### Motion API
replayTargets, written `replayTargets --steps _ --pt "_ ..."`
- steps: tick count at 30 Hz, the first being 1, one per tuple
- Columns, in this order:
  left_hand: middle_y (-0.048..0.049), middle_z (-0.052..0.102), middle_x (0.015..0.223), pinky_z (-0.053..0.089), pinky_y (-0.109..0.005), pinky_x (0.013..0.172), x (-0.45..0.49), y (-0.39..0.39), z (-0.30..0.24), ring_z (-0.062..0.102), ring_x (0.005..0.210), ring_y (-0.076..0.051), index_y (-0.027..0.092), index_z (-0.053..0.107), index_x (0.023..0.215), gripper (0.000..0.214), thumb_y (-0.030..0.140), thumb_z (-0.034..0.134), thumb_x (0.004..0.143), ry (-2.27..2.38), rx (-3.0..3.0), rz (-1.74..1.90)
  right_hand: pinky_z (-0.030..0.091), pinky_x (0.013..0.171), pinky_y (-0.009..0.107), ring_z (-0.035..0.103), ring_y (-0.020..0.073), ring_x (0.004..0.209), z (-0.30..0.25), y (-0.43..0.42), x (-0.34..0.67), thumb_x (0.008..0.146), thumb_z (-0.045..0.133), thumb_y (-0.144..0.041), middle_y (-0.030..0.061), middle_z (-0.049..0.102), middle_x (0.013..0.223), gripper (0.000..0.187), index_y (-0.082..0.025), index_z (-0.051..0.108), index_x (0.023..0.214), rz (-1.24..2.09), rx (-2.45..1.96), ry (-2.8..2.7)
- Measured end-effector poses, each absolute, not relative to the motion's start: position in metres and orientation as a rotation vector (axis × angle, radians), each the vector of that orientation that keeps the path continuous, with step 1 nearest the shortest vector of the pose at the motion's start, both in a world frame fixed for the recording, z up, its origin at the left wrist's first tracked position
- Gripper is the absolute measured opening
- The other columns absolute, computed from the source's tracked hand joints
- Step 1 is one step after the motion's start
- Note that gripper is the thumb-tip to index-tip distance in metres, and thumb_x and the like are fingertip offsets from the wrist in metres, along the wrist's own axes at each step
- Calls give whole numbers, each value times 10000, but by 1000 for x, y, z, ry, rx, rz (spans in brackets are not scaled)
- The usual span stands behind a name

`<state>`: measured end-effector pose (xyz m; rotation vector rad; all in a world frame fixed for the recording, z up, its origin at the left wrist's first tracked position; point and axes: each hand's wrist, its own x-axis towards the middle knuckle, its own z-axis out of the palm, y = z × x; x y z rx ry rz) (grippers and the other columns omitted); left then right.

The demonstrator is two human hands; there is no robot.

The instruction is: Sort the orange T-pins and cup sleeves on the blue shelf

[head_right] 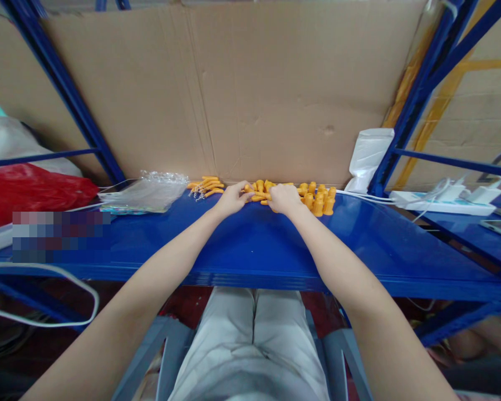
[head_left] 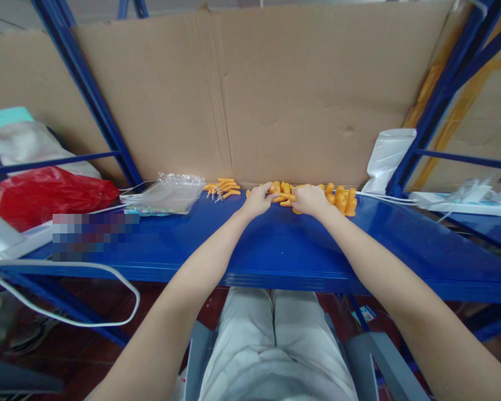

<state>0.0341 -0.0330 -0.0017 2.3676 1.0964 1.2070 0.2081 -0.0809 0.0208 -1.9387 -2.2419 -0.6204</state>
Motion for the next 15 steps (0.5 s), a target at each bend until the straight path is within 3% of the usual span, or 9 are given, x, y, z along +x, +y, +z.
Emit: replayTargets --steps 6,15 --pt "-15 650 794 474 -315 776 35 -28 -8 624 780 -184 197 558 866 41 185 586 894 1155 2498 1279 515 829 329 713 291 1047 21 -78 209 910 554 -291 151 770 1072 328 -161 738 1149 -325 -1947 -2251" --pt "-33 623 859 504 -338 848 37 -31 -7 630 866 -201 209 523 863 81 189 557 934 1038 2493 1343 509 860 317 706 270 1055 24 -79 209 910 542 -275 145 771 1085 306 -169 747 1110 -398 -1948 -2193"
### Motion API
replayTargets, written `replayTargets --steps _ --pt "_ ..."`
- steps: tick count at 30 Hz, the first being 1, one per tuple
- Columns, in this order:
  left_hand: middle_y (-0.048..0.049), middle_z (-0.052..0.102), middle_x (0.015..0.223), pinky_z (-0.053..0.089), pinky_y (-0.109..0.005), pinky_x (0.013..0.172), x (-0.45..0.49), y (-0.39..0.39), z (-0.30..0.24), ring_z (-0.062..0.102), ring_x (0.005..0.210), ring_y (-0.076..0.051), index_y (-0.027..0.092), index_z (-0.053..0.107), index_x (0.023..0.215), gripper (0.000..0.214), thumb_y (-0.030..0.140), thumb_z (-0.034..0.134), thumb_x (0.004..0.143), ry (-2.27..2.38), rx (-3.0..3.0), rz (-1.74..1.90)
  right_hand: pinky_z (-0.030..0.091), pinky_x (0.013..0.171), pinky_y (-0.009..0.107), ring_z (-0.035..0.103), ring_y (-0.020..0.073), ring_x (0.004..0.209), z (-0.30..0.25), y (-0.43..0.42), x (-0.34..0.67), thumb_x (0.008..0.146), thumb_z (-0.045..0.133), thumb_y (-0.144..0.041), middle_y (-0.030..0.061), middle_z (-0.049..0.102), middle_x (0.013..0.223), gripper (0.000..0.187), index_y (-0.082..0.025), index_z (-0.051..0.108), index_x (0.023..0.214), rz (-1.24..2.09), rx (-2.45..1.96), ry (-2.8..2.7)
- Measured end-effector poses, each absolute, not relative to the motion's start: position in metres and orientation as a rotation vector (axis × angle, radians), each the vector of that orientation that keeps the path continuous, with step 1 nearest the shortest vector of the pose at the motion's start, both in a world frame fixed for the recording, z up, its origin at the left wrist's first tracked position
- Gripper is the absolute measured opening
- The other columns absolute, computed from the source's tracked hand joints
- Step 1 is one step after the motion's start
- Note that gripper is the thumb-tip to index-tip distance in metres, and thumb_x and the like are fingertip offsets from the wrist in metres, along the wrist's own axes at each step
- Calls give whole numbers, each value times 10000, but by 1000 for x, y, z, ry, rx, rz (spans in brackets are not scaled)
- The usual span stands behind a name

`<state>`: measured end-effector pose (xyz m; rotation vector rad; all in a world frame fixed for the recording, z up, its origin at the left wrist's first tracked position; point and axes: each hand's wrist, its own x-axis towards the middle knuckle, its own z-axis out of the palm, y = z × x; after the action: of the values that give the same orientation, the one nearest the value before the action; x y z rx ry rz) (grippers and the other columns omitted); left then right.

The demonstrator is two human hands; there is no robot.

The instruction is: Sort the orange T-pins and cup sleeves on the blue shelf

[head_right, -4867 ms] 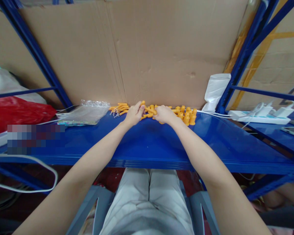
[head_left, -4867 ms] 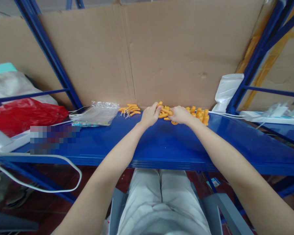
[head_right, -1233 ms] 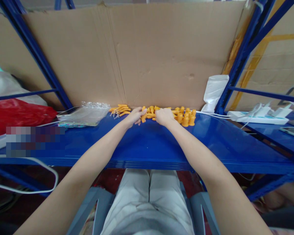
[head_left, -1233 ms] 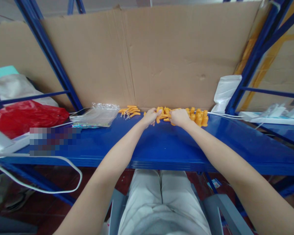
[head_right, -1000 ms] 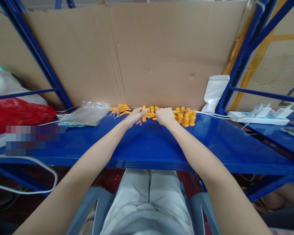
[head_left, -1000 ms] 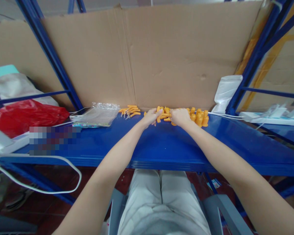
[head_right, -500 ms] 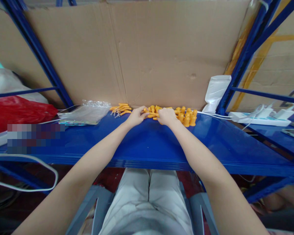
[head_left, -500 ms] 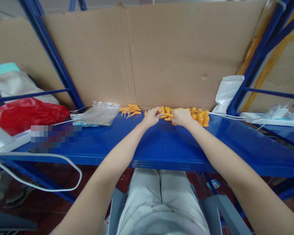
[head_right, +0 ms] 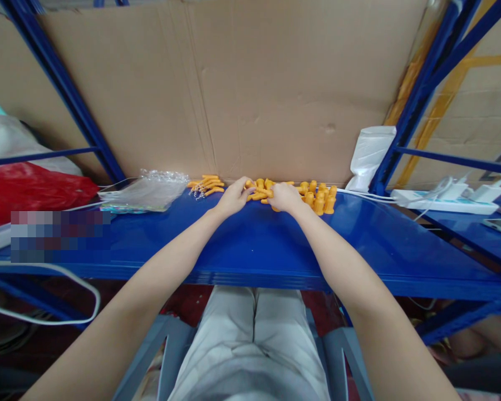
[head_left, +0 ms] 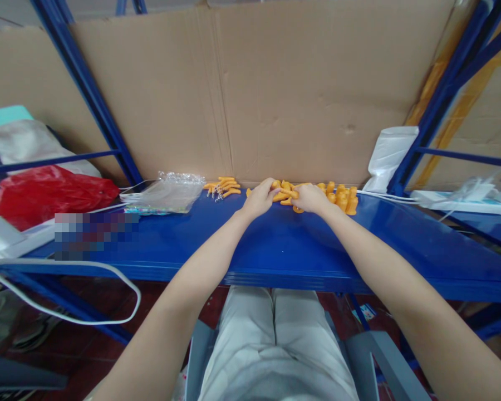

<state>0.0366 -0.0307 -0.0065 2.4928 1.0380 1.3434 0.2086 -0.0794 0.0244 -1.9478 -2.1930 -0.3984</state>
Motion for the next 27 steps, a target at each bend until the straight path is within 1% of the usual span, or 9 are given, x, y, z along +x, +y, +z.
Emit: replayTargets --steps 3,8,11,14,20,24,27 --pt "-41 627 889 495 -319 865 37 -37 -3 628 904 -197 213 511 858 98 214 536 952 1036 2447 1354 513 845 324 716 274 1018 25 -80 208 910 535 -279 144 778 1048 307 -175 755 1098 -424 -1925 -2185" --pt "-28 634 859 478 -302 862 36 -46 1 633 910 -198 218 494 858 137 286 536 969 1073 2360 1293 503 817 316 720 285 1011 27 -81 206 918 534 -317 152 777 1039 331 -175 753 1123 -430 -1915 -2200" --pt "-29 657 868 478 -318 866 36 -49 3 645 931 -214 223 496 900 144 338 506 988 1155 2370 1240 495 822 312 715 289 1035 27 -81 205 927 531 -322 159 774 1061 343 -169 744 1147 -446 -1913 -2223" --pt "-49 683 917 481 -339 867 36 -52 5 662 958 -239 226 500 956 152 371 484 998 1250 2388 1200 495 829 317 714 295 1041 27 -80 205 942 510 -311 175 768 1072 354 -154 742 1159 -461 -1914 -2224" --pt "-72 695 934 482 -334 850 42 -54 6 682 965 -257 220 498 1004 163 377 454 1012 1344 2396 1185 501 840 327 718 301 1033 28 -80 205 958 487 -295 186 767 1066 361 -140 748 1152 -493 -1916 -2211" --pt "-68 695 913 484 -335 848 44 -53 3 679 960 -256 224 513 987 172 386 460 1010 1360 2377 1184 505 831 325 717 295 1028 26 -79 208 953 495 -292 180 769 1056 349 -143 749 1139 -499 -1916 -2221" --pt "-72 687 909 481 -364 895 43 -51 0 656 995 -265 225 526 940 193 408 496 993 1380 2414 1179 507 838 325 715 286 1029 22 -76 211 927 522 -269 175 771 1051 324 -146 755 1116 -500 -1899 -2252"
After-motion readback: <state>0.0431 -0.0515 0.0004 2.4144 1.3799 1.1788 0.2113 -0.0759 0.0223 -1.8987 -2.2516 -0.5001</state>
